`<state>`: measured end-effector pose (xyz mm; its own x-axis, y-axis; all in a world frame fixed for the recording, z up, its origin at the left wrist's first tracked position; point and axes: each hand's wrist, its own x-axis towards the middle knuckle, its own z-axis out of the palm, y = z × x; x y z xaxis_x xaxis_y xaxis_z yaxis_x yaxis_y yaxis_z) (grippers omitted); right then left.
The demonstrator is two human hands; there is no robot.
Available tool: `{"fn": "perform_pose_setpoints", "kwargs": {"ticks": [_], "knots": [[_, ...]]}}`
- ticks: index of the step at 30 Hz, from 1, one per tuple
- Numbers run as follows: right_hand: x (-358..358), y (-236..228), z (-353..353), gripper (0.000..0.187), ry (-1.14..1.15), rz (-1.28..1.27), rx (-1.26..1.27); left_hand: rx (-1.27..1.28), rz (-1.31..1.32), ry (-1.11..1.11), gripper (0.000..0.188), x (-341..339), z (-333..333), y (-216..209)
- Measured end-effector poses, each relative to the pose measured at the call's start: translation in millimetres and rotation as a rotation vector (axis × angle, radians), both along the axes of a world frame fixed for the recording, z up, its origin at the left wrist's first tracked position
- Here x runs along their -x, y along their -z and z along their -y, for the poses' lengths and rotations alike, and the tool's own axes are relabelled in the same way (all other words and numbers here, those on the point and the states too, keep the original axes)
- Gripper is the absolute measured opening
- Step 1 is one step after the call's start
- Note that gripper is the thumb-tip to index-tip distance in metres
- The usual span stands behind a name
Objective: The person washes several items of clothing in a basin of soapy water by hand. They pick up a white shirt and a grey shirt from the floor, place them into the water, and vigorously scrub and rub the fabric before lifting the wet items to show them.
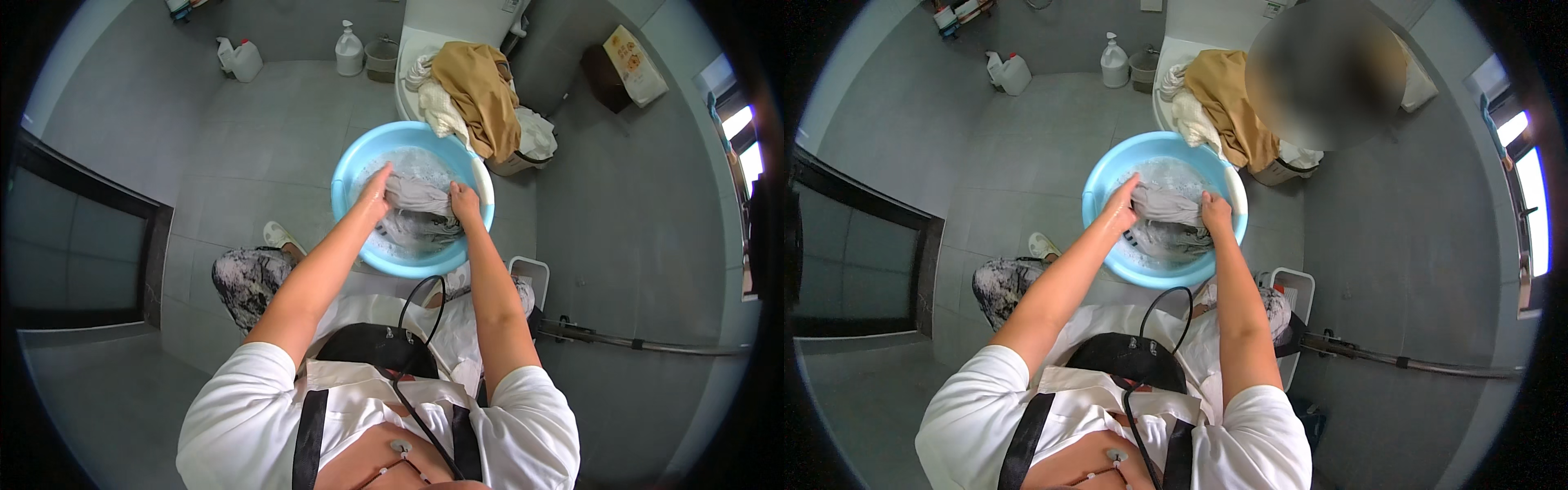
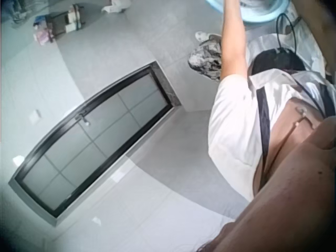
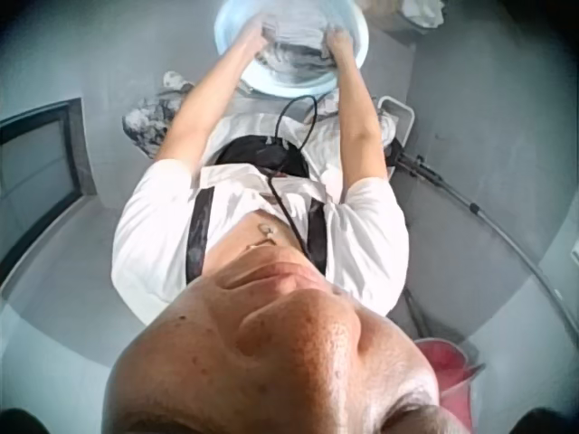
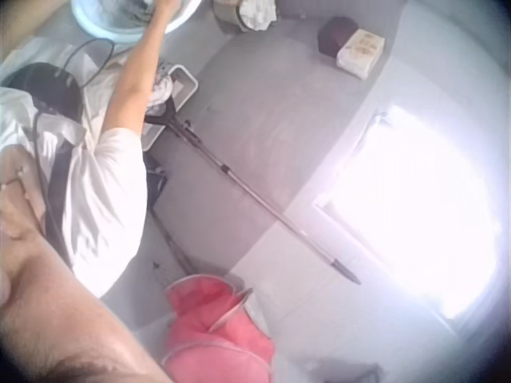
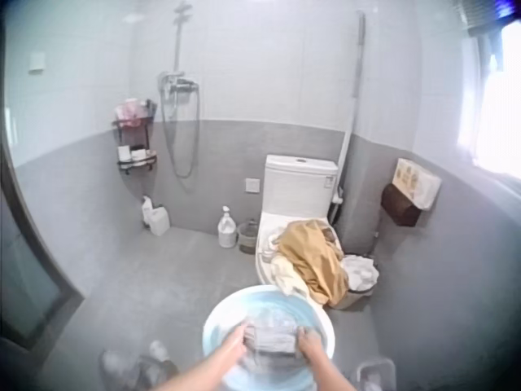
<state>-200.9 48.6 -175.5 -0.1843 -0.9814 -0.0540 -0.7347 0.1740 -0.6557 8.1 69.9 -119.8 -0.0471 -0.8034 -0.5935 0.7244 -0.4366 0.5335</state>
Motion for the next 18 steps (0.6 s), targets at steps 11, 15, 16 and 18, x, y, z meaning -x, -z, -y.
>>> {"fn": "perform_pose_setpoints", "kwargs": {"ticks": [11,15,16,18], "knots": [[-68.7,-14.0,-6.7,0.038,-0.216,-0.35,-0.31,-0.04,-0.286,-0.076,0.055,-25.5,20.7,51.0],[-45.2,37.0,7.5,0.03,-0.451,-0.388,-0.254,0.07,-0.217,-0.119,0.049,-17.7,28.2,98.5],[-49.3,36.9,6.5,0.028,-0.265,-0.237,-0.267,0.061,-0.196,-0.125,0.049,-18.1,26.2,99.4],[-57.0,36.1,1.8,0.026,0.111,0.064,-0.291,0.043,-0.155,-0.135,0.048,-16.5,20.5,100.9]]}}
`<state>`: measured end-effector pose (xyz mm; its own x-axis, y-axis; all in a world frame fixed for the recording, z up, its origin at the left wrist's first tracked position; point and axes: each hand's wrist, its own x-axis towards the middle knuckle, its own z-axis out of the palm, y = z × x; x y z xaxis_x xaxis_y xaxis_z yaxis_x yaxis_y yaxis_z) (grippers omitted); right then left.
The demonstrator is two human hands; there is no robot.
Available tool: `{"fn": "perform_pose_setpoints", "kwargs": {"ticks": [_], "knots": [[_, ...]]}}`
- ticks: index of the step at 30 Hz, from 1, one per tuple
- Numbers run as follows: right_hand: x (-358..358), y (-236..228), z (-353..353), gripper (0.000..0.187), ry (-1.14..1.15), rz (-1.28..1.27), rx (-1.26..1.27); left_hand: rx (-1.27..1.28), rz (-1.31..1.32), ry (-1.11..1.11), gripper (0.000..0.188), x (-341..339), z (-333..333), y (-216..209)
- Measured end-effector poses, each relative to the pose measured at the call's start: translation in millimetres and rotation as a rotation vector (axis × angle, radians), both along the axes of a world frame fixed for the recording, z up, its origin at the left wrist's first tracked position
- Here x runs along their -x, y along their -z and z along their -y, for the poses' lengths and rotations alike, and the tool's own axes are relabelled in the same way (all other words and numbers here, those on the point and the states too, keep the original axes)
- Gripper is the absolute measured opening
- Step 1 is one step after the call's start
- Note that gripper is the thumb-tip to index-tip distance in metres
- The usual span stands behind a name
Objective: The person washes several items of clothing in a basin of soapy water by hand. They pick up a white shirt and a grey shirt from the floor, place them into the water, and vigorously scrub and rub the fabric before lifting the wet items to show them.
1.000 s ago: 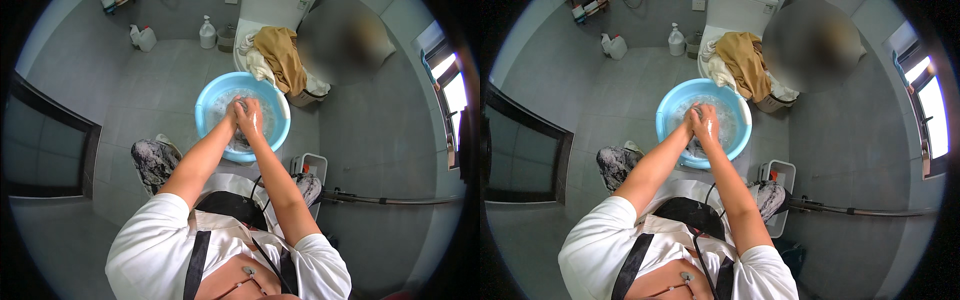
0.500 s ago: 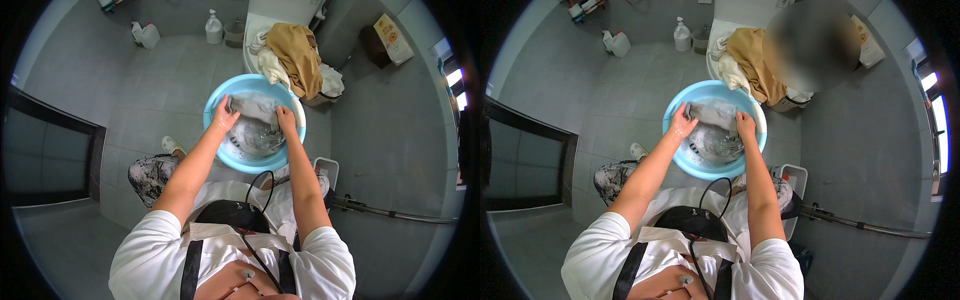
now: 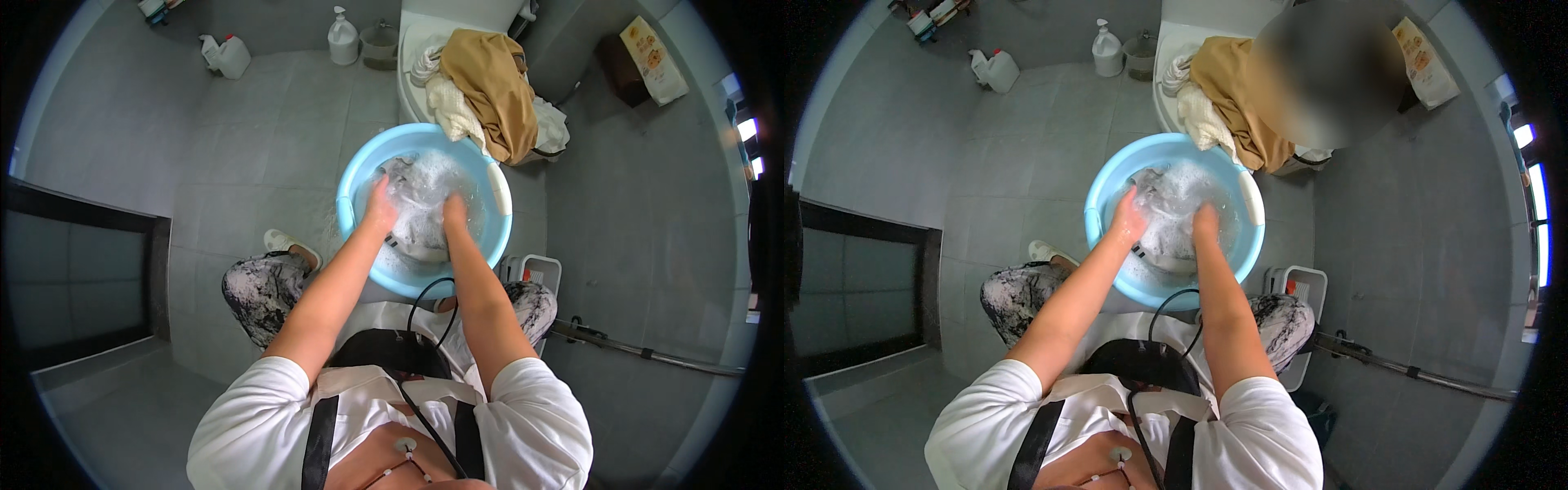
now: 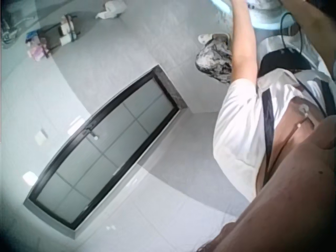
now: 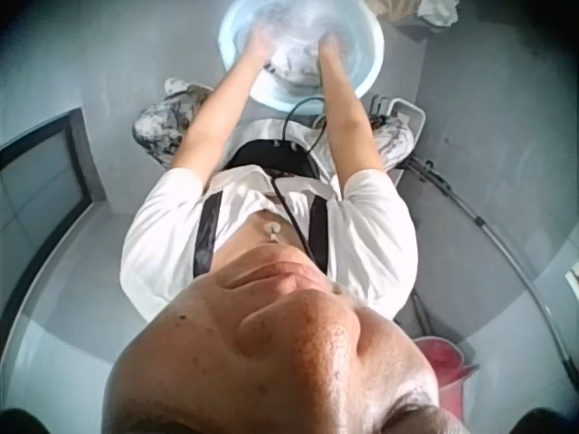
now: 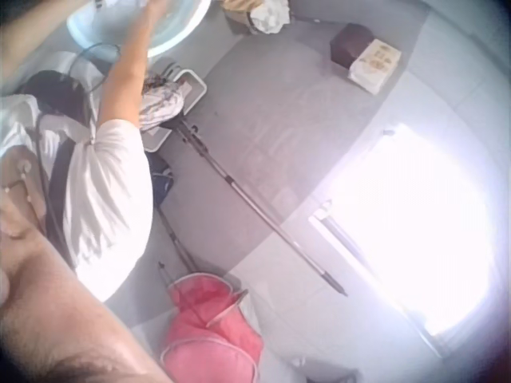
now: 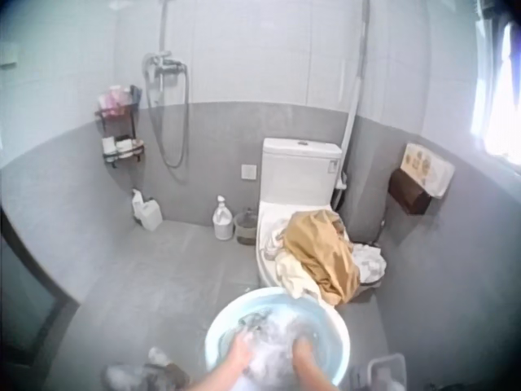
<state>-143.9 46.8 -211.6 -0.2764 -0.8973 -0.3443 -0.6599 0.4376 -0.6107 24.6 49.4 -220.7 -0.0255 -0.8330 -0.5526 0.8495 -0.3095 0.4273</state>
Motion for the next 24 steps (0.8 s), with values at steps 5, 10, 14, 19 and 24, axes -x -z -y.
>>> {"fn": "perform_pose_setpoints", "kwargs": {"ticks": [5,10,14,19,24], "knots": [[-9.1,-18.5,-16.5,0.036,-0.439,-0.147,0.04,0.012,-0.108,0.18,0.048,1.7,-8.2,-36.1],[1.4,-99.1,-44.2,0.046,-0.429,0.423,0.305,0.007,0.033,0.285,0.049,18.1,-23.7,-98.4],[-3.0,-158.5,-59.2,0.047,-0.452,0.768,0.247,-0.147,0.109,0.3,0.047,26.6,-30.1,-111.9],[-9.2,-192.3,-67.3,0.045,-0.606,0.58,0.589,0.185,-0.011,0.224,0.049,37.4,-23.8,-112.3],[-18.6,-195.2,-72.5,0.036,-0.628,0.086,0.556,0.094,0.171,0.108,0.047,54.9,-20.8,-124.3]]}}
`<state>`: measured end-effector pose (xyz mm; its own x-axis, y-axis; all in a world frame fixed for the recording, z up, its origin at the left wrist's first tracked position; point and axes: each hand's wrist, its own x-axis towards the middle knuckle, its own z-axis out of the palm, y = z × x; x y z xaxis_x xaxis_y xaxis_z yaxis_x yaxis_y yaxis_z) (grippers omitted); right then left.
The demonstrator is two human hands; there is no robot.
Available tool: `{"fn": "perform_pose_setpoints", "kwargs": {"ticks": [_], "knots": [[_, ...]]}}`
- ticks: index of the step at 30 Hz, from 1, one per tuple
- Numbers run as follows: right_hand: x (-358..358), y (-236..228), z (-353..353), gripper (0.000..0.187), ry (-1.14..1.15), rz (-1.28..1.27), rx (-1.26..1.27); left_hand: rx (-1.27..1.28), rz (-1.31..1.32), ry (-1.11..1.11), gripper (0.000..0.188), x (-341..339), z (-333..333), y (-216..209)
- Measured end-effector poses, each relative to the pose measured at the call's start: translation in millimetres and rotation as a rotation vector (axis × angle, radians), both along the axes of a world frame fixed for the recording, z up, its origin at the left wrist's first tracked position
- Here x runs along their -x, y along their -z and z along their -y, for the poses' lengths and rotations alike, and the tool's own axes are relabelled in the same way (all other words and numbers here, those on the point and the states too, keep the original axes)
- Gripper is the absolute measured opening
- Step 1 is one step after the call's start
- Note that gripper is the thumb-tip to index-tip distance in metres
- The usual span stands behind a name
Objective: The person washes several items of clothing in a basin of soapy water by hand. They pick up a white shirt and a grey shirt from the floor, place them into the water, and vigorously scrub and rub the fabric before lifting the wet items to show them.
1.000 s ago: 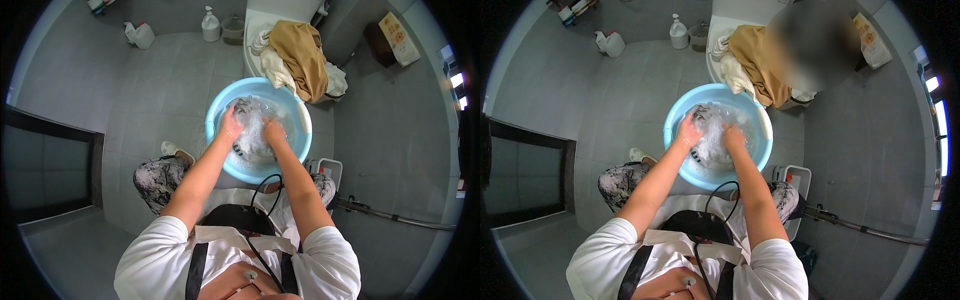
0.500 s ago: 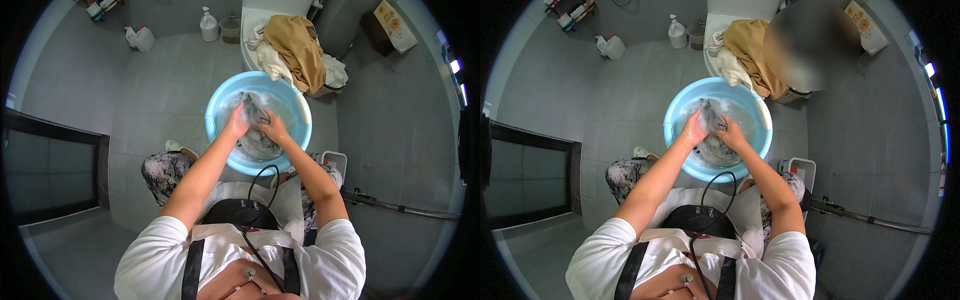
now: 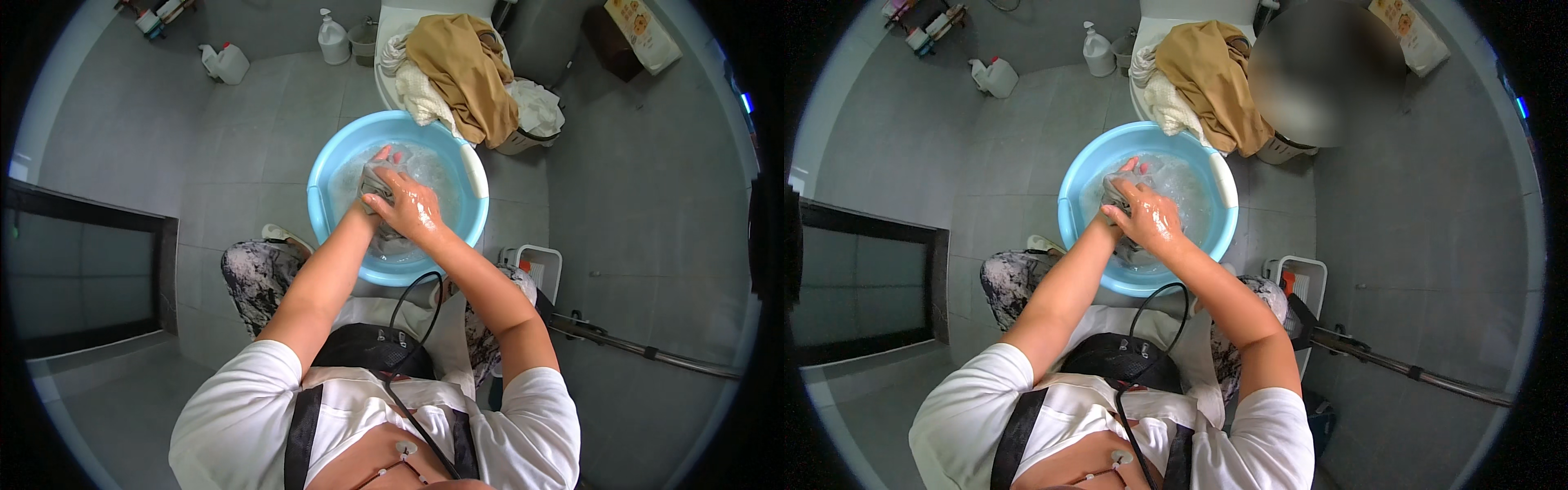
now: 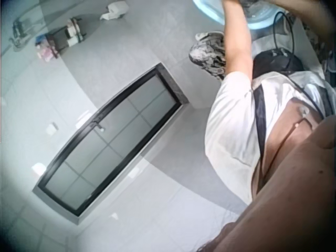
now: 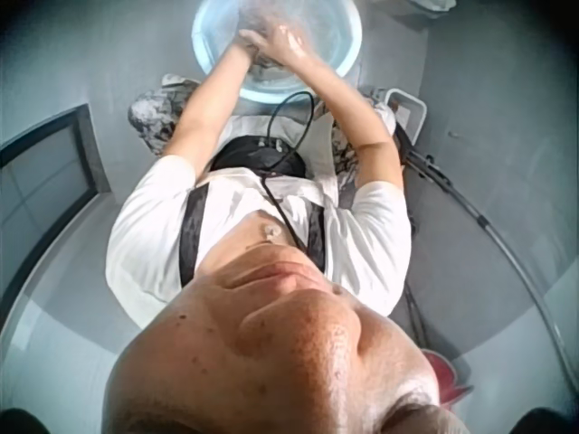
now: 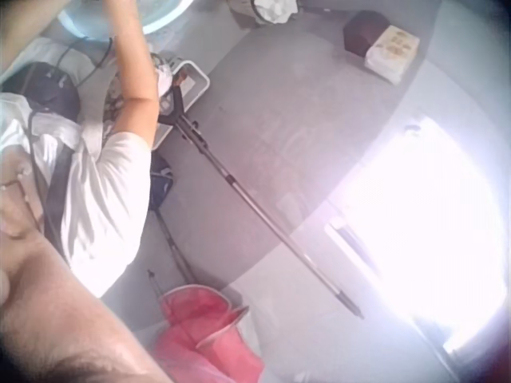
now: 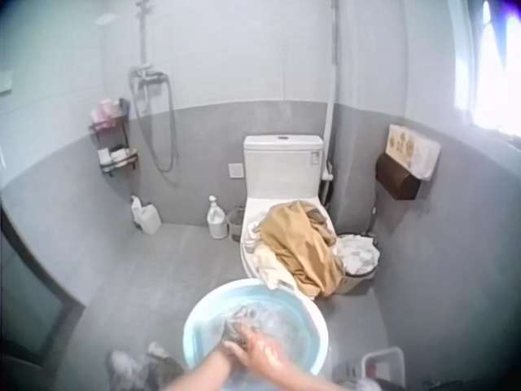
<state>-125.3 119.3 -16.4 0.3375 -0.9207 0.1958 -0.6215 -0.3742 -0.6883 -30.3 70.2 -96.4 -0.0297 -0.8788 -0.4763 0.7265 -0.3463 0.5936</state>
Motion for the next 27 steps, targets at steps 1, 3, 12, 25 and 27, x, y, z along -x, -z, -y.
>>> {"fn": "perform_pose_setpoints", "kwargs": {"ticks": [1,3,12,25,27], "knots": [[0.3,8.5,2.6,0.032,0.04,0.045,0.049,-0.109,0.063,-0.038,0.047,2.1,2.7,-2.5],[4.8,23.4,12.5,0.025,0.126,0.134,0.148,-0.091,-0.16,0.079,0.043,5.3,-8.0,-33.2],[19.3,51.6,43.7,0.019,0.316,0.346,0.114,-0.042,0.23,-0.256,0.025,13.0,6.2,-23.0],[38.7,128.9,77.7,0.023,0.362,0.046,-0.162,0.304,0.868,0.074,0.027,-22.1,10.8,-2.6],[45.0,123.5,91.3,0.024,0.422,0.405,-0.35,0.383,1.023,0.08,0.024,-51.8,22.5,7.9]]}}
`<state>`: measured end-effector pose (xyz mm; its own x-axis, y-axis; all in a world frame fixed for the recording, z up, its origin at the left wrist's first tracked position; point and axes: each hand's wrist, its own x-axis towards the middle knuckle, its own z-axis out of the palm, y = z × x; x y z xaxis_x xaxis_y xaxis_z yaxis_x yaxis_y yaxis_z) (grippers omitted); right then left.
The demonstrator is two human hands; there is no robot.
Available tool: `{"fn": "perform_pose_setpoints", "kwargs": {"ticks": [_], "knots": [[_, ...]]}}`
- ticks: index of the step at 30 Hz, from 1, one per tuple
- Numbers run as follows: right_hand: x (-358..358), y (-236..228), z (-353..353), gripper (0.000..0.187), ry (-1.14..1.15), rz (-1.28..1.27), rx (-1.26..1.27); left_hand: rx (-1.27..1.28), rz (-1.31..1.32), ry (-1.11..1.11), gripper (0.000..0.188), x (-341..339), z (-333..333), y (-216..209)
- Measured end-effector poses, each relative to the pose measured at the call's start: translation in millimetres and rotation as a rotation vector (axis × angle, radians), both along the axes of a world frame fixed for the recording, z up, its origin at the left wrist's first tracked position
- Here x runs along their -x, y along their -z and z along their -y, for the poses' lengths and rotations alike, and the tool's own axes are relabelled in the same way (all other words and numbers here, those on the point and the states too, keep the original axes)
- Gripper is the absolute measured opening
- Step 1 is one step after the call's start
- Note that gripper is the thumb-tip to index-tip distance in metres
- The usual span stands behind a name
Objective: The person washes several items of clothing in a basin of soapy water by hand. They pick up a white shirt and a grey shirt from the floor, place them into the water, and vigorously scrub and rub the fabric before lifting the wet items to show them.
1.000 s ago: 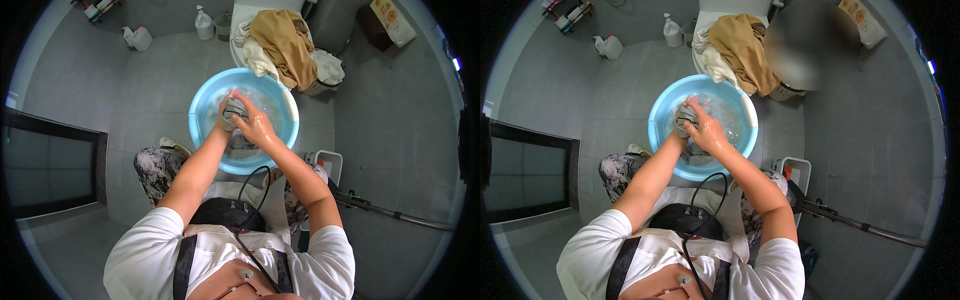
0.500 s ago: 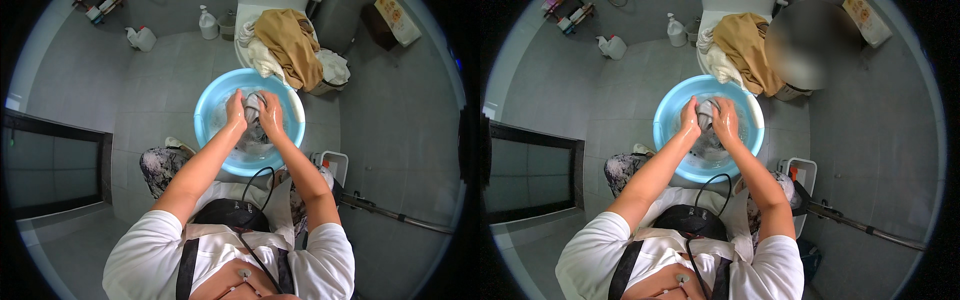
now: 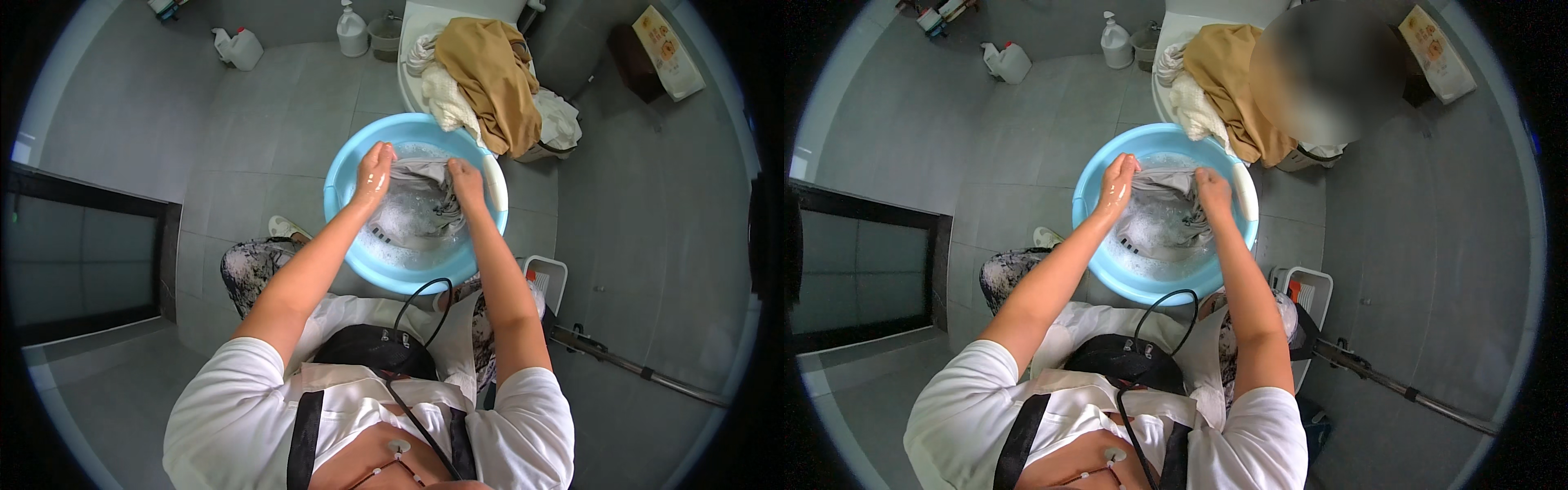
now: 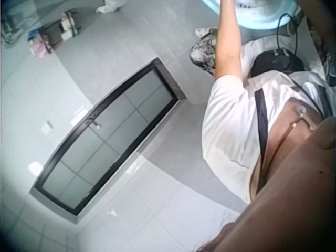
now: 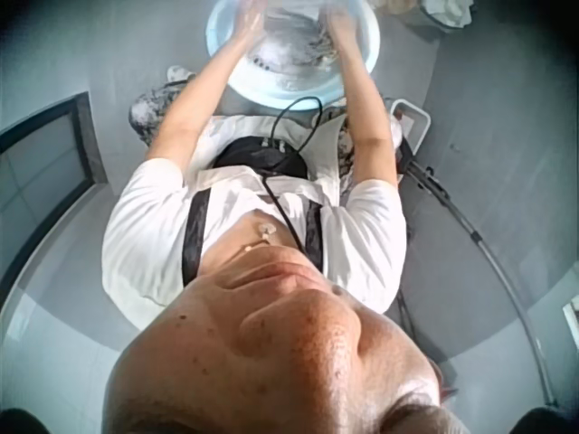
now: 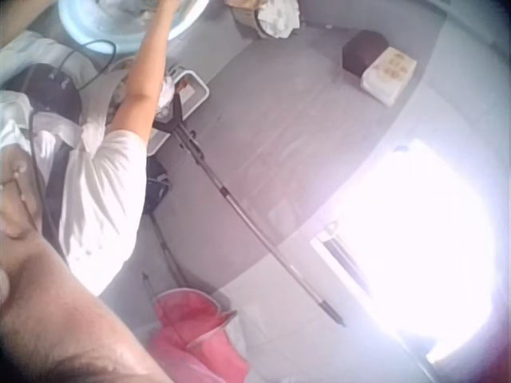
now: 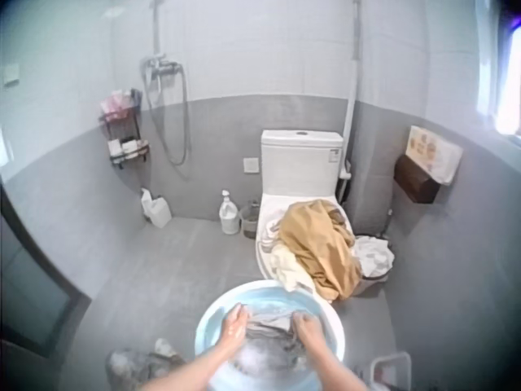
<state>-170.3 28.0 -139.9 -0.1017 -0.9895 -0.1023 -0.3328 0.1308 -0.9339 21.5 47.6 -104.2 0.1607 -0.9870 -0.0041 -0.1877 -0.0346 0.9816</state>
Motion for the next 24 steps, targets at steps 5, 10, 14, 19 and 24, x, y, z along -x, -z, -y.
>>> {"fn": "perform_pose_setpoints", "kwargs": {"ticks": [5,10,14,19,24], "knots": [[5.2,27.9,11.4,0.028,0.101,0.036,0.007,0.252,0.493,0.087,0.022,-4.2,8.2,54.4],[-25.4,0.5,-15.8,0.044,-0.209,-0.726,-0.144,0.004,0.938,0.307,0.039,16.1,-3.6,68.2],[-20.6,11.1,-16.8,0.04,-0.549,-0.839,-0.383,-0.097,1.043,0.432,0.037,11.0,-8.4,72.3],[-9.6,61.4,-10.3,0.036,-0.738,-0.939,-0.375,-0.43,0.772,0.514,0.032,6.6,3.9,88.3],[-16.1,41.5,-5.0,0.035,-0.489,-0.825,-0.32,-0.477,-0.27,0.01,0.037,12.1,7.7,79.7]]}}
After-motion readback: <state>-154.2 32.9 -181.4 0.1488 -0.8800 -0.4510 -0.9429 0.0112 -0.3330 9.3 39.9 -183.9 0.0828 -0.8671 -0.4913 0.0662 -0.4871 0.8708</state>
